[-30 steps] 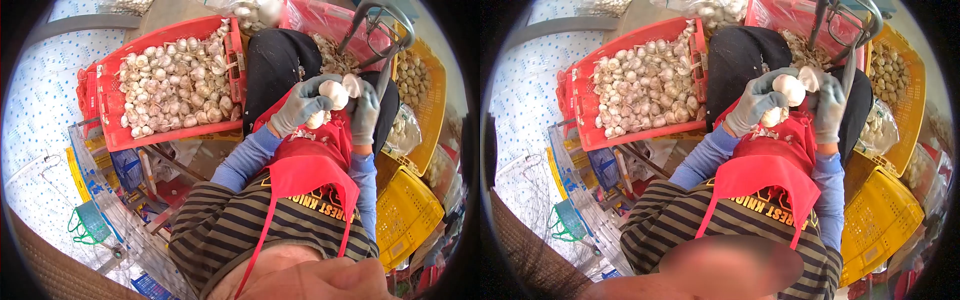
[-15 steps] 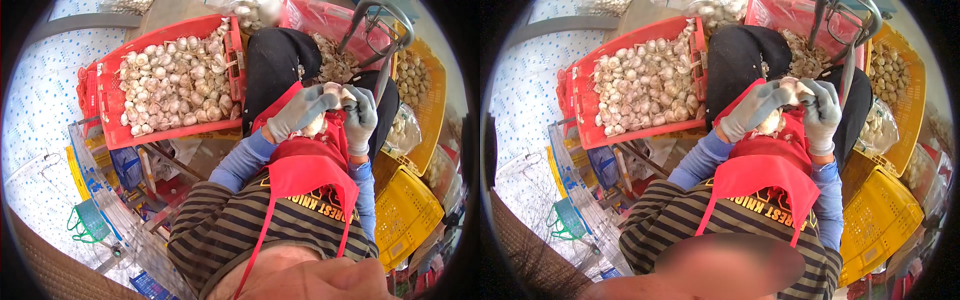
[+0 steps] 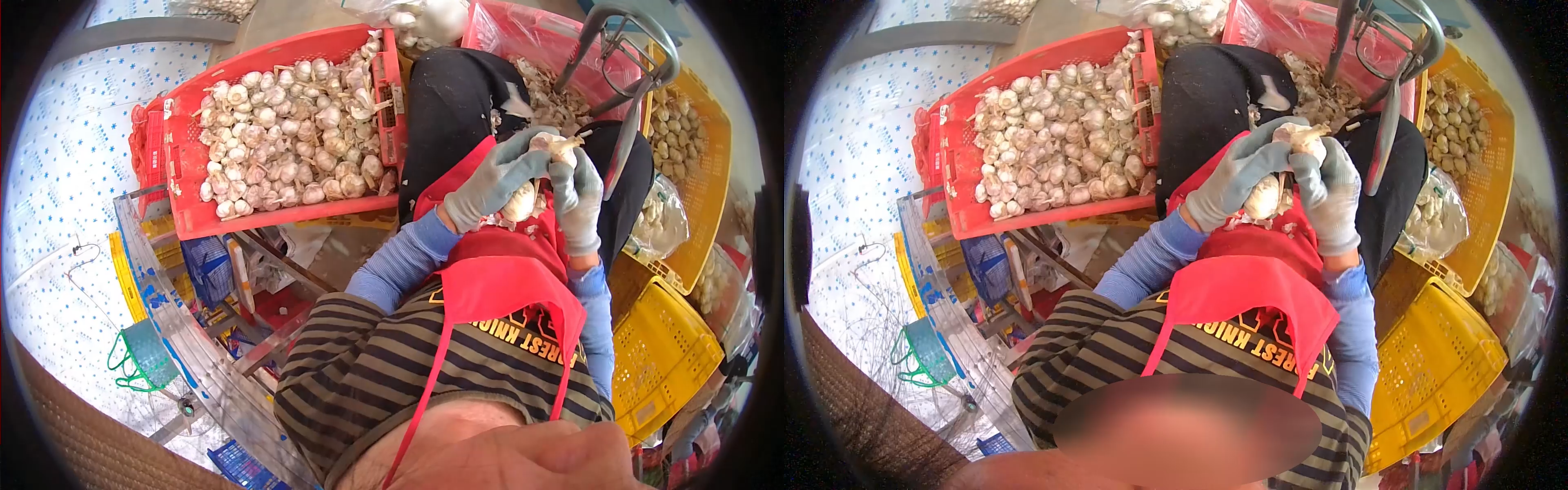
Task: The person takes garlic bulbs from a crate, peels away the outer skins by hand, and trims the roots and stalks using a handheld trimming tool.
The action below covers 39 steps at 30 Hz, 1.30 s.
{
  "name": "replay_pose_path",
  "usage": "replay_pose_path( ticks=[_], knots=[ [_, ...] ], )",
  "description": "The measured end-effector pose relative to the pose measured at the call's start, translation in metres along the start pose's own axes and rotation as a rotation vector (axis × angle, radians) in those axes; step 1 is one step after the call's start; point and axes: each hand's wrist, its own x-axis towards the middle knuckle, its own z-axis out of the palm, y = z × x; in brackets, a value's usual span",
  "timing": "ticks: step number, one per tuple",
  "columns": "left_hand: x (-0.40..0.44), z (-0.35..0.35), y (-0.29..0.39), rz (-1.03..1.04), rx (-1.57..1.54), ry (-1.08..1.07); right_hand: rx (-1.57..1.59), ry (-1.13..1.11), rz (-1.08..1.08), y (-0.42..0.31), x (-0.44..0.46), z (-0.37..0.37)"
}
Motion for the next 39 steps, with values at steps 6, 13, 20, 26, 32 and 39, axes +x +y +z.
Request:
replay_pose_path(
  ticks=[6, 13, 20, 26, 32, 39],
  knots=[
    [-0.006, -0.007, 0.005, -0.154, -0.180, -0.080, 0.308, 0.019, 0.209, 0.031, -0.011, 0.000],
    [-0.005, -0.021, 0.001, -0.110, -0.339, -0.083, -0.490, -0.228, 0.161, 0.060, -0.011, -0.025],
    [0.018, -0.009, -0.004, -0.029, -0.207, 0.019, -0.100, 0.482, -0.107, 0.014, 0.015, -0.037],
    [0.083, -0.005, -0.037, 0.169, -0.108, 0.062, 0.220, 0.171, 0.436, -0.002, 0.015, -0.059],
    [0.124, 0.009, -0.037, 0.089, -0.119, 0.020, 0.272, 0.097, 0.521, -0.070, 0.016, -0.076],
    [0.123, 0.010, -0.021, -0.034, -0.202, -0.064, -0.120, 0.153, 0.250, 0.064, 0.011, -0.060]
  ],
)
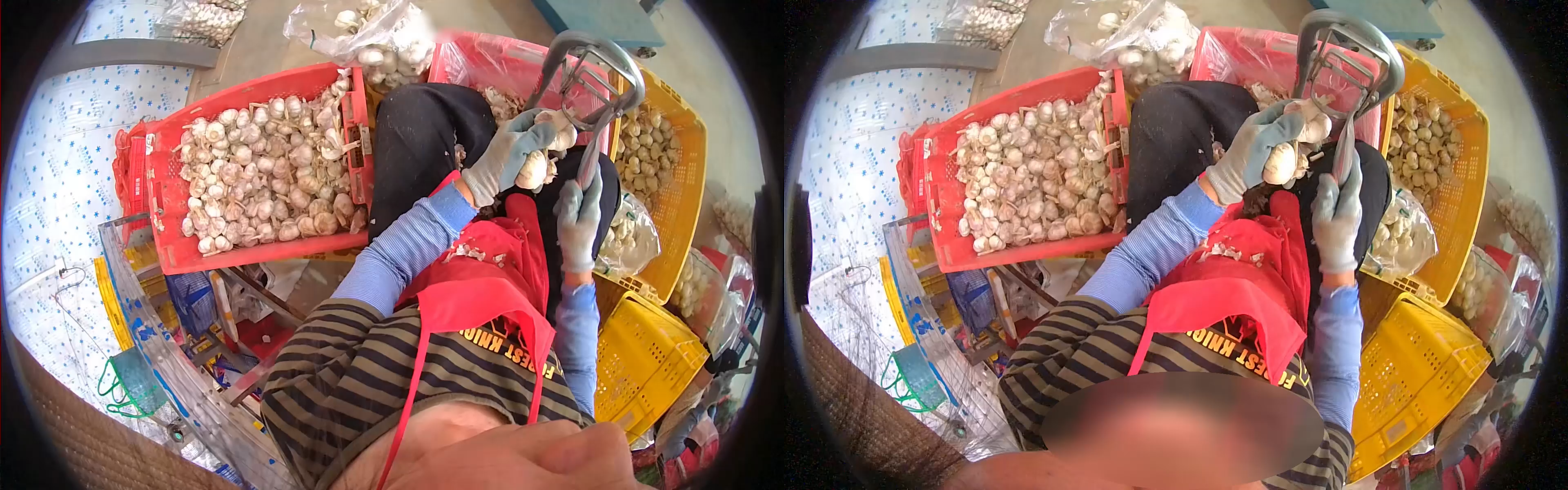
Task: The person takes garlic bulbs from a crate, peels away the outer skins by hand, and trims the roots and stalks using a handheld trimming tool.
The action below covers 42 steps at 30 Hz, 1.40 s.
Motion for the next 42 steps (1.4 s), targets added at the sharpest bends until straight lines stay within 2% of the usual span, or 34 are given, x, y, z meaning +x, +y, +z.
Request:
replay_pose_path(
  ticks=[1, 2, 4, 5, 7, 8, 9, 11, 12, 13, 15, 16, 17, 19, 20, 21, 23, 25, 27, 29, 31, 32, 34, 35, 36, 37, 39, 42],
  knots=[
    [-0.002, 0.000, 0.001, -0.053, -0.029, -0.006, -0.095, 0.025, -0.082, 0.007, 0.009, 0.003],
    [-0.002, 0.003, -0.003, -0.002, -0.004, 0.020, -0.156, 0.041, -0.145, 0.012, 0.006, 0.000],
    [-0.015, 0.006, 0.011, -0.039, 0.017, -0.036, -0.280, 0.074, -0.279, -0.006, 0.008, -0.005],
    [-0.023, 0.007, 0.016, -0.055, 0.025, -0.058, -0.565, 0.196, -0.551, -0.020, 0.010, -0.013],
    [-0.031, 0.005, 0.008, 0.038, 0.014, -0.069, -0.223, 0.272, -0.403, -0.046, -0.012, -0.013],
    [-0.036, 0.005, 0.000, 0.065, 0.047, -0.043, -0.203, 0.127, -0.390, -0.047, -0.016, -0.020],
    [-0.039, 0.006, -0.004, 0.093, 0.083, -0.026, 0.029, 0.011, -0.149, -0.066, -0.023, -0.012],
    [-0.050, 0.018, -0.001, 0.066, 0.216, -0.028, -0.223, 0.076, -0.425, -0.071, -0.018, 0.000],
    [-0.055, 0.022, -0.004, 0.080, 0.220, -0.025, -0.257, 0.084, -0.424, -0.064, -0.017, 0.000],
    [-0.058, 0.024, -0.007, 0.099, 0.223, -0.021, 0.010, 0.014, -0.313, -0.061, -0.021, -0.001],
    [-0.056, 0.008, -0.011, -0.013, 0.374, 0.058, 0.544, -0.127, -0.074, -0.058, -0.032, 0.001],
    [-0.056, 0.010, -0.015, 0.021, 0.350, 0.042, 0.534, -0.085, -0.093, -0.057, -0.036, 0.004],
    [-0.056, 0.011, -0.018, 0.053, 0.325, 0.024, 0.664, -0.131, -0.001, -0.047, -0.038, -0.002],
    [-0.059, 0.021, -0.018, -0.221, 0.027, 0.075, 0.921, -0.214, 0.192, -0.031, -0.042, -0.020],
    [-0.059, 0.013, -0.025, -0.245, -0.113, 0.051, 1.051, -0.162, 0.294, -0.024, -0.045, -0.024],
    [-0.059, 0.015, -0.022, -0.228, -0.064, 0.098, 1.267, -0.150, 0.337, -0.018, -0.050, -0.032],
    [-0.054, -0.004, -0.031, -0.317, -0.293, 0.173, 1.186, 0.046, 0.338, -0.014, -0.055, -0.057],
    [-0.051, -0.022, -0.035, -0.380, -0.286, 0.215, 0.998, 0.105, 0.218, 0.020, -0.056, -0.097],
    [-0.058, -0.022, -0.029, -0.402, -0.266, 0.260, 0.247, 0.362, 0.247, 0.059, -0.047, -0.126],
    [-0.059, -0.027, -0.031, -0.370, -0.385, 0.166, -0.269, 0.203, 0.522, 0.131, -0.031, -0.150],
    [-0.056, -0.027, -0.033, -0.299, -0.440, 0.075, -0.967, 0.081, 0.270, 0.230, -0.028, -0.157],
    [-0.047, -0.039, -0.048, -0.263, -0.621, -0.142, -1.088, 0.056, 0.285, 0.257, -0.038, -0.149],
    [-0.044, -0.039, -0.041, -0.188, -0.709, -0.280, -1.091, 0.018, 0.317, 0.249, -0.022, -0.148],
    [-0.054, -0.031, -0.035, -0.160, -0.626, -0.192, -1.092, -0.003, 0.338, 0.242, -0.014, -0.151],
    [-0.060, -0.021, -0.024, -0.136, -0.541, -0.104, -0.918, 0.124, 0.423, 0.190, -0.009, -0.142],
    [-0.063, -0.019, -0.023, -0.098, -0.484, -0.083, -0.886, 0.241, 0.227, 0.179, -0.010, -0.144],
    [-0.063, -0.015, -0.024, -0.029, -0.370, -0.044, -0.159, 0.447, 0.122, 0.102, -0.016, -0.116],
    [-0.061, -0.011, -0.022, -0.032, -0.198, -0.030, 0.066, 0.202, -0.012, -0.007, -0.029, -0.072]
  ],
)
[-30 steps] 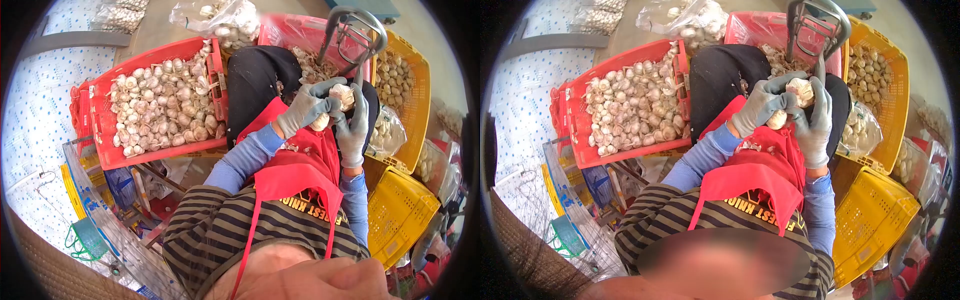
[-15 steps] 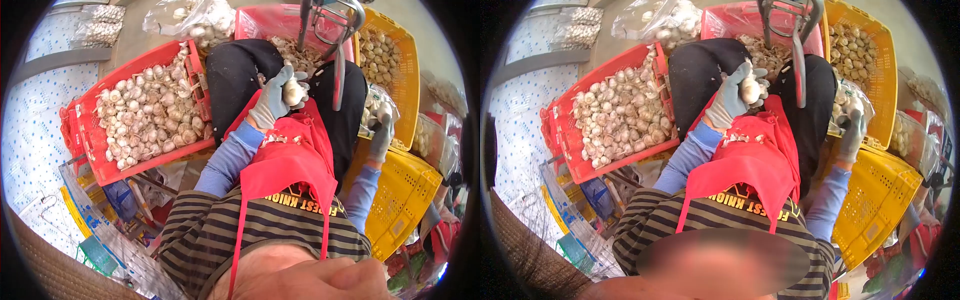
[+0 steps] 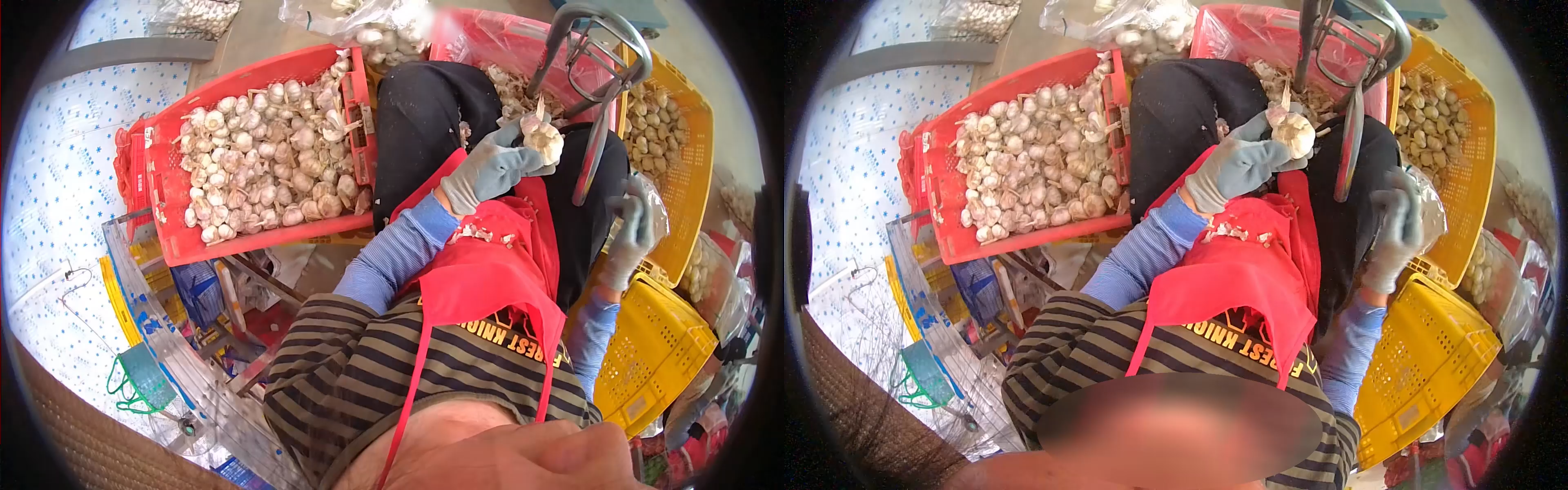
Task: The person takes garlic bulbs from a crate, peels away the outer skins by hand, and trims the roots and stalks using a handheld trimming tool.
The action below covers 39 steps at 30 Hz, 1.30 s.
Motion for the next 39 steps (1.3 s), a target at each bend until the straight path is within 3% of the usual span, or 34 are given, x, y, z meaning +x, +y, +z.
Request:
replay_pose_path(
  ticks=[1, 2, 6, 11, 12, 13, 15, 16, 17, 19, 21, 27, 30, 33, 36, 39],
  knots=[
    [0.001, 0.002, 0.000, 0.017, 0.071, -0.009, 0.178, -0.067, 0.045, -0.023, -0.009, 0.021],
    [0.004, -0.003, -0.001, -0.044, 0.038, 0.003, 0.146, -0.222, -0.036, -0.024, -0.012, 0.030],
    [-0.003, 0.015, 0.015, 0.121, 0.531, 0.024, 0.258, -0.340, 0.224, -0.043, -0.016, 0.080],
    [-0.004, 0.009, 0.020, -0.003, 0.259, 0.070, 0.144, -0.354, 0.214, -0.056, -0.002, 0.090],
    [-0.001, 0.007, 0.019, -0.029, 0.214, 0.062, 0.109, -0.269, 0.131, -0.051, 0.003, 0.094],
    [0.004, 0.004, 0.017, -0.054, 0.169, 0.053, 0.087, -0.232, 0.211, -0.054, 0.006, 0.087],
    [0.014, -0.003, 0.008, -0.025, 0.060, -0.004, 0.086, -0.106, 0.000, -0.051, 0.012, 0.075],
    [0.019, 0.002, 0.010, -0.005, 0.027, 0.003, -0.005, 0.017, -0.452, -0.045, 0.026, 0.071],
    [0.022, 0.005, 0.012, 0.015, -0.007, 0.013, -0.079, 0.056, -0.522, -0.044, 0.035, 0.063],
    [0.034, 0.000, 0.014, 0.015, -0.038, -0.014, 0.048, 0.096, -0.214, -0.045, 0.038, 0.069],
    [0.047, -0.003, 0.012, 0.004, -0.020, -0.009, 0.126, -0.337, 0.169, -0.019, 0.037, 0.054],
    [0.066, 0.010, 0.023, -0.028, 0.294, 0.062, 0.255, -0.339, 0.364, -0.084, 0.011, 0.057],
    [0.071, 0.018, 0.035, -0.003, 0.543, 0.027, 0.220, -0.335, 0.371, -0.077, 0.010, 0.056],
    [0.071, 0.022, 0.044, -0.043, 0.512, 0.006, 0.202, -0.339, 0.358, -0.079, 0.011, 0.056],
    [0.071, 0.023, 0.045, -0.197, 0.182, 0.011, 0.180, -0.342, 0.373, -0.094, 0.010, 0.053],
    [0.072, 0.023, 0.043, -0.176, 0.236, 0.023, 0.137, -0.335, 0.368, -0.097, 0.010, 0.053]
  ],
)
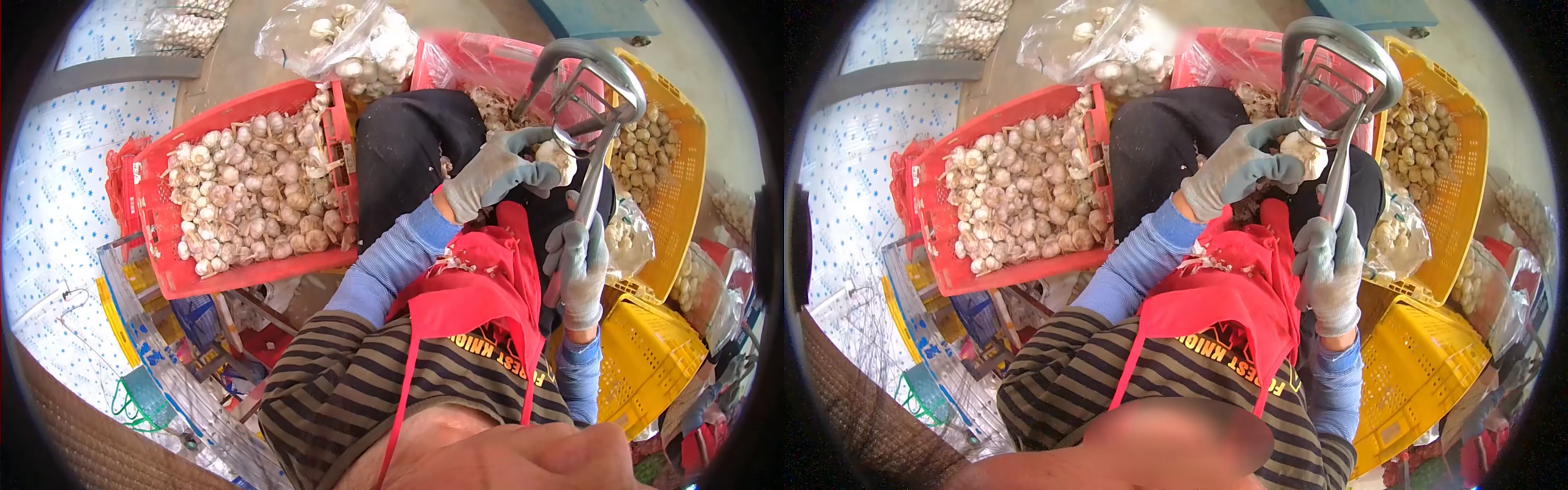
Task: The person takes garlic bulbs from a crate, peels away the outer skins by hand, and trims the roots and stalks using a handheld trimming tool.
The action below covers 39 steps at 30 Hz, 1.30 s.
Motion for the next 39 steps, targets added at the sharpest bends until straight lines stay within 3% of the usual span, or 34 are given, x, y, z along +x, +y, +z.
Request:
replay_pose_path(
  ticks=[18, 27, 36, 39],
  knots=[
    [0.005, 0.005, 0.026, -0.078, 0.304, 0.046, -0.134, 0.022, -0.065, 0.010, 0.003, 0.000],
    [0.007, -0.007, -0.001, -0.095, -0.175, -0.053, 0.055, -0.045, 0.100, -0.020, -0.008, -0.006],
    [0.010, -0.010, -0.016, -0.041, -0.350, -0.126, 0.025, -0.039, 0.145, -0.030, -0.007, -0.006],
    [0.010, -0.003, -0.020, -0.061, -0.366, 0.019, 0.009, -0.042, 0.117, -0.026, -0.006, -0.006]
  ],
)
